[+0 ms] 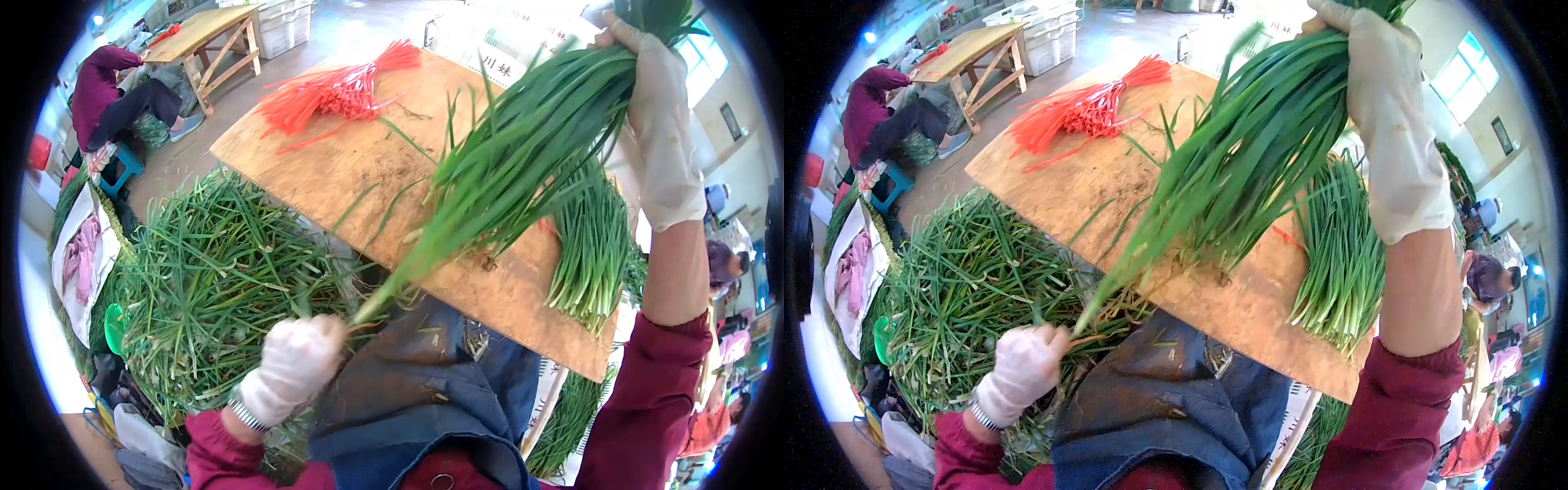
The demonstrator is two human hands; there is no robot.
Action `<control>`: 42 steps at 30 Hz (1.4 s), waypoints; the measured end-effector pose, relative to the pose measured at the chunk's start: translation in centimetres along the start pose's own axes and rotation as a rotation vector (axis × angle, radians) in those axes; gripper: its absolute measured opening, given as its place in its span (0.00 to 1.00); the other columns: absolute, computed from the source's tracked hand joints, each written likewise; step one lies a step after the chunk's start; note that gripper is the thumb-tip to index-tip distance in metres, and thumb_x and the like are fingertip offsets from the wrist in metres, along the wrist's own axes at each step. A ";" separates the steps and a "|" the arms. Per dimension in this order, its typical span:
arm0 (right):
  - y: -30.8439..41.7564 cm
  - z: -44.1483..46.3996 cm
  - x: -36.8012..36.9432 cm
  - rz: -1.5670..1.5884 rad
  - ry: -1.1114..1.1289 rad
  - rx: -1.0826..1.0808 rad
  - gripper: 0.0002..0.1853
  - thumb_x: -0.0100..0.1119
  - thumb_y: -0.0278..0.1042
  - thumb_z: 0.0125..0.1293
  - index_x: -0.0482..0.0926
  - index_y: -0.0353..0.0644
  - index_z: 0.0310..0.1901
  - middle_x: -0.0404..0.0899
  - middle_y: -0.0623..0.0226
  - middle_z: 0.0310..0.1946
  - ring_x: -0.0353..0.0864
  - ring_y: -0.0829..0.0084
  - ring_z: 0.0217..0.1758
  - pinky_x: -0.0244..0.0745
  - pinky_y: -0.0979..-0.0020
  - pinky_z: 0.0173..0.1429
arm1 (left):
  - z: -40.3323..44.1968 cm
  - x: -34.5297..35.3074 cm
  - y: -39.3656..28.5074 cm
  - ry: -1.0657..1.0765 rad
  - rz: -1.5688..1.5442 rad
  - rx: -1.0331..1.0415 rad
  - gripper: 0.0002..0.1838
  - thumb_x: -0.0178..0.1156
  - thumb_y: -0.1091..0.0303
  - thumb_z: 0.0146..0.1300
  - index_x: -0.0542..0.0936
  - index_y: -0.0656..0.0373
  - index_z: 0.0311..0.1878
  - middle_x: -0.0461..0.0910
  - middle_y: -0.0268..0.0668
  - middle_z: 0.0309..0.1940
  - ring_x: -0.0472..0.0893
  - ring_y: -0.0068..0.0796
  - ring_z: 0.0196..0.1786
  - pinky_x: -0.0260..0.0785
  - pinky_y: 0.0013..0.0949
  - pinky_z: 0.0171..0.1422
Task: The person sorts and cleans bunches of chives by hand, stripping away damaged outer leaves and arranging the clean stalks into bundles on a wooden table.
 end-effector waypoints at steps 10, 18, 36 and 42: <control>-0.3 0.1 -1.2 -0.023 -0.049 0.125 0.10 0.63 0.33 0.56 0.78 0.34 0.27 0.79 0.61 0.24 0.78 0.73 0.22 0.76 0.75 0.30 | 2.3 -0.7 0.7 -0.183 -0.131 -0.228 0.48 0.72 0.50 0.38 0.65 0.66 0.61 0.68 0.48 0.52 0.66 0.46 0.57 0.55 0.44 0.62; 0.3 -1.1 -1.4 0.134 -0.166 0.090 0.09 0.60 0.23 0.54 0.76 0.26 0.35 0.80 0.55 0.27 0.81 0.65 0.27 0.79 0.68 0.33 | 14.3 6.9 -1.8 -0.328 -0.154 -0.447 0.56 0.70 0.41 0.35 0.58 0.64 0.64 0.67 0.51 0.54 0.63 0.52 0.60 0.50 0.55 0.63; -17.7 -6.1 3.1 0.132 0.108 0.345 0.13 0.53 0.28 0.62 0.76 0.27 0.45 0.79 0.58 0.34 0.79 0.68 0.33 0.72 0.71 0.36 | -9.7 -6.0 11.1 -0.316 -0.281 -0.606 0.06 0.58 0.70 0.62 0.79 0.62 0.35 0.73 0.32 0.15 0.66 0.21 0.19 0.57 0.30 0.25; -26.5 -9.1 -3.3 0.633 -0.269 0.782 0.12 0.48 0.31 0.65 0.76 0.28 0.37 0.79 0.58 0.32 0.78 0.66 0.32 0.74 0.70 0.39 | -19.8 -8.5 18.0 -0.440 0.132 -1.071 0.09 0.56 0.67 0.61 0.78 0.63 0.38 0.79 0.41 0.28 0.76 0.35 0.30 0.65 0.31 0.37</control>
Point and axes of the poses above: each hand's wrist, its own z-axis towards the middle knuckle, its own x-axis out of the palm, y = z × x, the point moved 7 cm from there along z, towards the middle knuckle
